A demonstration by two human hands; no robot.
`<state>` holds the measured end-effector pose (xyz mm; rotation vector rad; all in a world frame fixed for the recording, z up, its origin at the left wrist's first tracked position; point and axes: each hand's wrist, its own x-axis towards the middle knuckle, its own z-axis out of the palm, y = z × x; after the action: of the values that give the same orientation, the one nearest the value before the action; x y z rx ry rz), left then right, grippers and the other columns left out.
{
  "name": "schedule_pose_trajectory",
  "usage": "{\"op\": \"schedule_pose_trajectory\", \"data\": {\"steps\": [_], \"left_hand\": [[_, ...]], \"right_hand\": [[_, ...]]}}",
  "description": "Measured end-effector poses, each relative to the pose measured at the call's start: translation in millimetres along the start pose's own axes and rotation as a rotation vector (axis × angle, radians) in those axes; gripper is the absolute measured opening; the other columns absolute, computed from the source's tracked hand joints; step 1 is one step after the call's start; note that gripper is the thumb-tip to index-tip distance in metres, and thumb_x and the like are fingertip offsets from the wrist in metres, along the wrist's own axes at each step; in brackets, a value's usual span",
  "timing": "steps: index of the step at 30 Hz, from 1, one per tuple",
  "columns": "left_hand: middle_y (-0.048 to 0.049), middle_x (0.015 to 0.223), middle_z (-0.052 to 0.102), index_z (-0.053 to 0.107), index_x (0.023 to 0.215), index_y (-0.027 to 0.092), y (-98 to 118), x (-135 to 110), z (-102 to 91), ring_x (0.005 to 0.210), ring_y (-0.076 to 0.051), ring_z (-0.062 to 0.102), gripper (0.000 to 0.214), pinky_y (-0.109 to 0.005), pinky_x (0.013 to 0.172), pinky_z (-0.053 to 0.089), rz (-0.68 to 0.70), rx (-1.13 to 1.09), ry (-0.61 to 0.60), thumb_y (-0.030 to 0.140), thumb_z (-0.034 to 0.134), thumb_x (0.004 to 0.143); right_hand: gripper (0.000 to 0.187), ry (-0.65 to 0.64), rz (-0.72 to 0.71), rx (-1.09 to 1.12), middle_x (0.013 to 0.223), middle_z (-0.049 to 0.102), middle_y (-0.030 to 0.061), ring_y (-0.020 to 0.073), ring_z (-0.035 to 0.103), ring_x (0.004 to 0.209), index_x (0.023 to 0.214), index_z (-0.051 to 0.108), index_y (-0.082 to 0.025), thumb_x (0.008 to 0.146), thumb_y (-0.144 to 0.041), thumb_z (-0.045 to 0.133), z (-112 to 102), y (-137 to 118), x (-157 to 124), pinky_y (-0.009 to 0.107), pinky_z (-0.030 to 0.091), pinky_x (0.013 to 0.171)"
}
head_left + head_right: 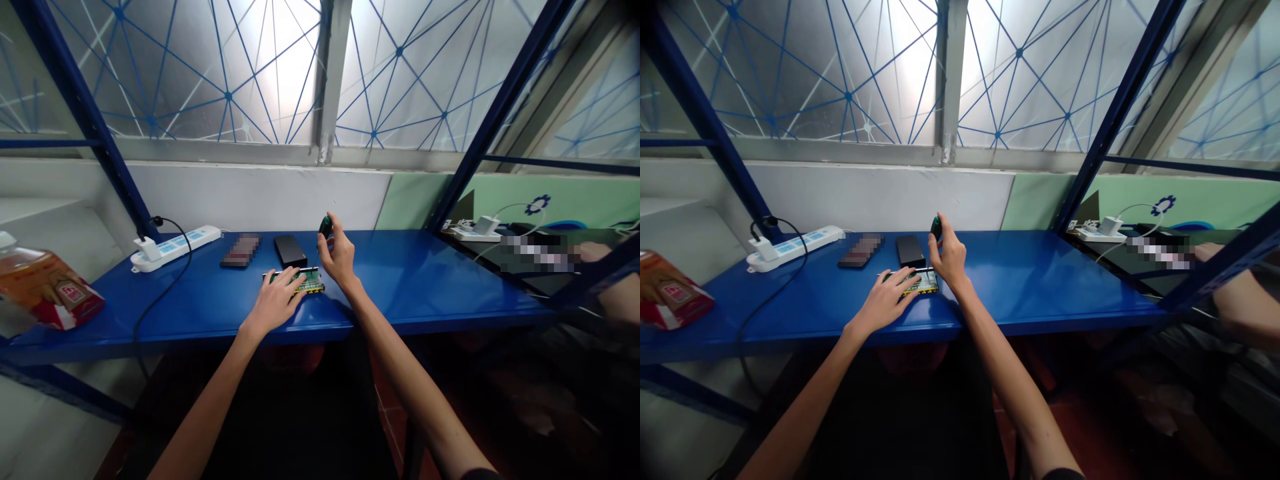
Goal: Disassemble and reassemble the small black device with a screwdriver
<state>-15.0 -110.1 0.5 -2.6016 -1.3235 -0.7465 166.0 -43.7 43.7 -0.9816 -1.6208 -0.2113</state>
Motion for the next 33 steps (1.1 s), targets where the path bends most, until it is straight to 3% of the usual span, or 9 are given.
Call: {"op": "schedule_pose_trajectory", "data": {"steps": [7, 12, 19, 25, 33], "left_hand": [[-0.0092, 0.146, 0.051, 0.058, 0.133, 0.025, -1.1, -0.3, 0.9, 0.138, -0.027, 0.044, 0.039, -0.053, 0.115, 0.029, -0.001, -0.003, 0.001, 0.036, 0.037, 0.102], [-0.0088, 0.146, 0.051, 0.057, 0.133, 0.025, -1.0, -0.1, 0.8, 0.138, -0.027, 0.043, 0.039, -0.053, 0.115, 0.029, -0.004, 0.0, -0.006, 0.037, 0.038, 0.102], [-0.0089, 0.147, 0.051, 0.057, 0.132, 0.025, -0.6, 0.4, -0.1, 0.138, -0.026, 0.043, 0.037, -0.053, 0.114, 0.03, -0.006, 0.015, -0.013, 0.037, 0.039, 0.102], [-0.009, 0.146, 0.051, 0.057, 0.133, 0.025, -0.4, -0.3, 0.0, 0.137, -0.026, 0.044, 0.038, -0.053, 0.114, 0.029, -0.002, 0.009, -0.008, 0.037, 0.039, 0.102], [-0.0083, 0.146, 0.051, 0.057, 0.133, 0.024, -1.8, -0.4, 3.0, 0.138, -0.026, 0.043, 0.037, -0.052, 0.114, 0.03, -0.003, 0.022, -0.002, 0.036, 0.039, 0.102]], "right_hand": [[0.058, 0.036, 0.004, -0.032, 0.095, 0.069, 0.0034, 0.0107, 0.058, 0.052, 0.149, 0.036, -0.028, 0.093, -0.037, 0.052, 1.8, 2.7, -0.3, 0.028, 0.048, 0.056], [0.058, 0.011, 0.011, -0.027, 0.103, 0.07, 0.0061, 0.0126, 0.063, 0.059, 0.152, 0.03, -0.029, 0.096, -0.032, 0.044, 1.4, 2.5, -0.2, 0.029, 0.05, 0.058], [0.06, 0.033, 0.001, -0.069, 0.096, 0.069, 0.0042, 0.012, 0.059, 0.054, 0.151, 0.032, -0.029, 0.094, -0.037, 0.05, 0.7, 1.8, 0.5, 0.029, 0.05, 0.057], [0.058, -0.003, -0.003, -0.045, 0.101, 0.07, 0.0052, 0.0126, 0.063, 0.06, 0.154, 0.026, -0.029, 0.097, -0.03, 0.041, 0.6, 1.9, -0.3, 0.029, 0.051, 0.061], [0.058, 0.04, -0.001, -0.053, 0.099, 0.07, 0.0047, 0.0107, 0.058, 0.054, 0.15, 0.035, -0.027, 0.094, -0.035, 0.049, 1.4, 1.0, 0.2, 0.027, 0.048, 0.057]]}}
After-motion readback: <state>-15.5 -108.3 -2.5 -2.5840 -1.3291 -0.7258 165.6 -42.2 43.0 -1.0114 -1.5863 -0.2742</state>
